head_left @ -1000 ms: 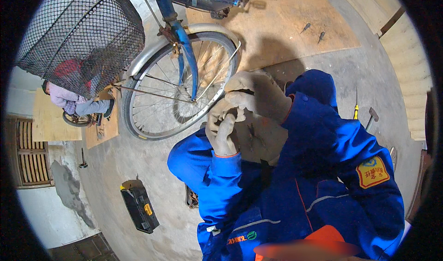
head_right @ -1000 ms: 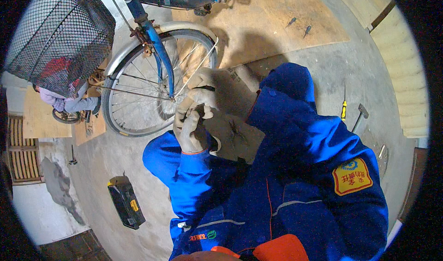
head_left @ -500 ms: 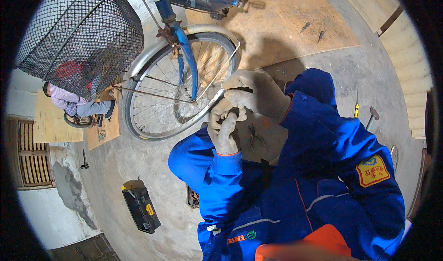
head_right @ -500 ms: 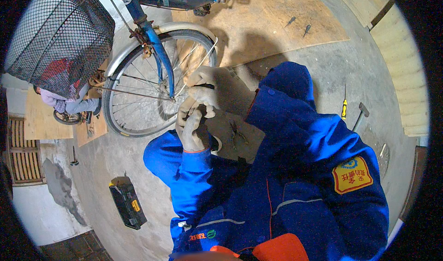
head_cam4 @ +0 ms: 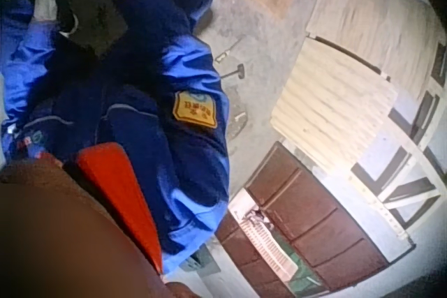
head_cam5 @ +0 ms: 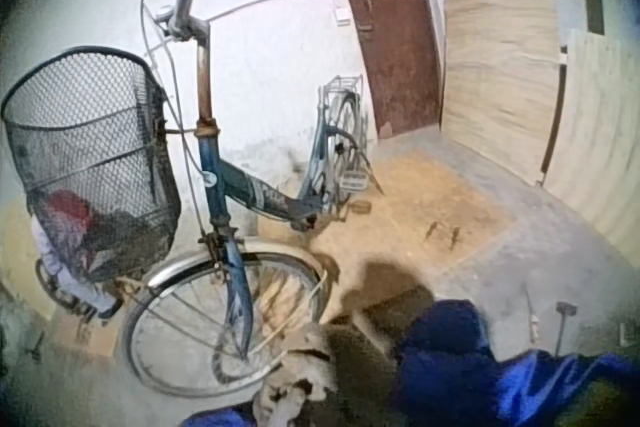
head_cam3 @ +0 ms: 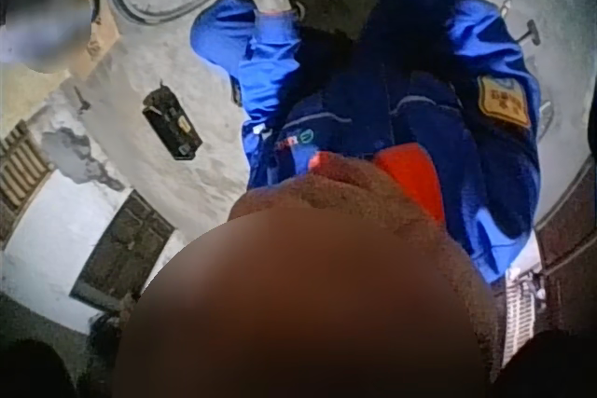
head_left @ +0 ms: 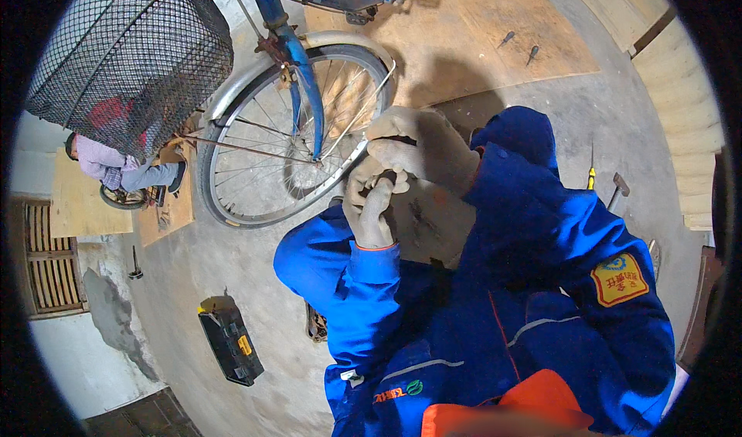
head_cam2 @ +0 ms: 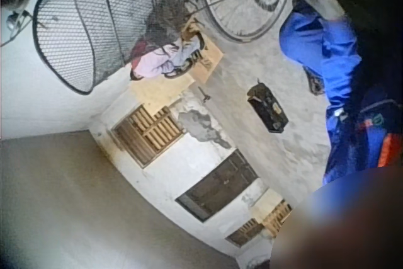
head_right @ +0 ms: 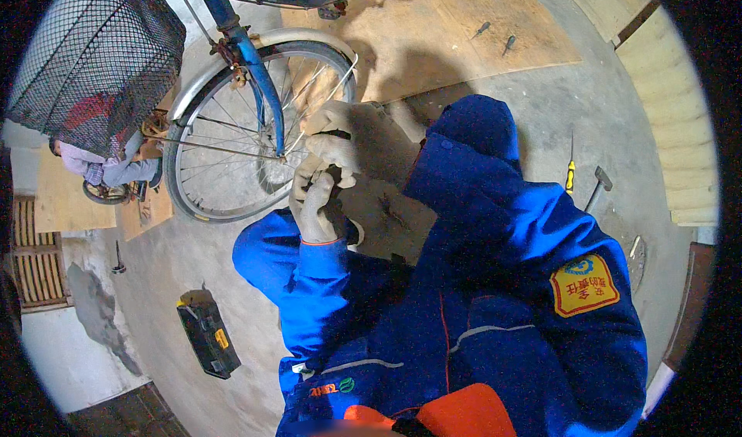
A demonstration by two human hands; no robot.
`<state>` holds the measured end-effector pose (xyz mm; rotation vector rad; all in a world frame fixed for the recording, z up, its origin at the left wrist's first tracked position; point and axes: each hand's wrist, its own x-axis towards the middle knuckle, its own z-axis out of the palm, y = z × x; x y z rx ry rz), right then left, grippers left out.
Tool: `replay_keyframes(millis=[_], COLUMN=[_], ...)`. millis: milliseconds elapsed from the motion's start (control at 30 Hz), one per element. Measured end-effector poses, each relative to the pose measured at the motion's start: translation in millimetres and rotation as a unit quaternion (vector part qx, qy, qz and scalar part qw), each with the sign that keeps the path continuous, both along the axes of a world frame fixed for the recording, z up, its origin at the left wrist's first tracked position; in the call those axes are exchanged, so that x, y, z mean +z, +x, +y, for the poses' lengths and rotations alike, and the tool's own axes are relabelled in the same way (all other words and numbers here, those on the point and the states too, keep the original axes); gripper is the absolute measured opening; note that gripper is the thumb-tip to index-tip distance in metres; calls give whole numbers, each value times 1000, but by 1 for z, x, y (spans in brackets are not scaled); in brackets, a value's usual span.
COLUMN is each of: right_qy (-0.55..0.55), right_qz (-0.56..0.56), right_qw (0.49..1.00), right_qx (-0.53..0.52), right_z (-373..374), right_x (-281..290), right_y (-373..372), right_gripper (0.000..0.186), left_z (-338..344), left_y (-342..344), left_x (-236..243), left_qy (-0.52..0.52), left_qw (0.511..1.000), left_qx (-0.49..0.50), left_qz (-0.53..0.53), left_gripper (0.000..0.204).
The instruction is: The person uses pliers and a screwdriver to adjust the front brake assembly of a blue bicycle. They remove and reattach brake cables, tighten components, and test the brake lever while working in a workshop.
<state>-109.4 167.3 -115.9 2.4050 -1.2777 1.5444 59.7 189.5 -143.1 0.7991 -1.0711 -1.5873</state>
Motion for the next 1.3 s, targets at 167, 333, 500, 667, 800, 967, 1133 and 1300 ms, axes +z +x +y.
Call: replay_keyframes(millis=[167, 333, 500, 667, 800, 967, 1133, 1300], right_qy=[-14, 43, 51, 34, 94, 48, -52, -3], right_qz=[-5, -54, -55, -67, -112, -51, 42, 10], right_qw=[1000, 998, 997, 997, 989, 998, 998, 1000], right_qx=[3, 9, 15, 25, 28, 11, 8, 6], right_z=[0, 0, 2, 1, 2, 0, -4, -3], right_x=[2, 5, 5, 5, 4, 1, -3, -4], right_y=[0, 2, 2, 3, 5, 3, 0, 2], right_gripper=[15, 18, 19, 19, 19, 17, 16, 17], left_z=[2, 1, 1, 2, 1, 1, 2, 1], left_y=[0, 0, -1, -2, 0, 0, -1, 0], left_x=[1, 2, 2, -1, -2, -1, 0, 1], left_qy=[21, 10, 13, 19, 26, 38, 36, 33], left_qw=[1000, 1000, 1000, 1000, 1000, 999, 999, 999], left_qx=[11, 7, -3, 9, 0, 4, 3, 2], left_qz=[15, -25, -13, 14, 7, 5, 9, 10], left_gripper=[45, 42, 41, 42, 44, 45, 47, 46])
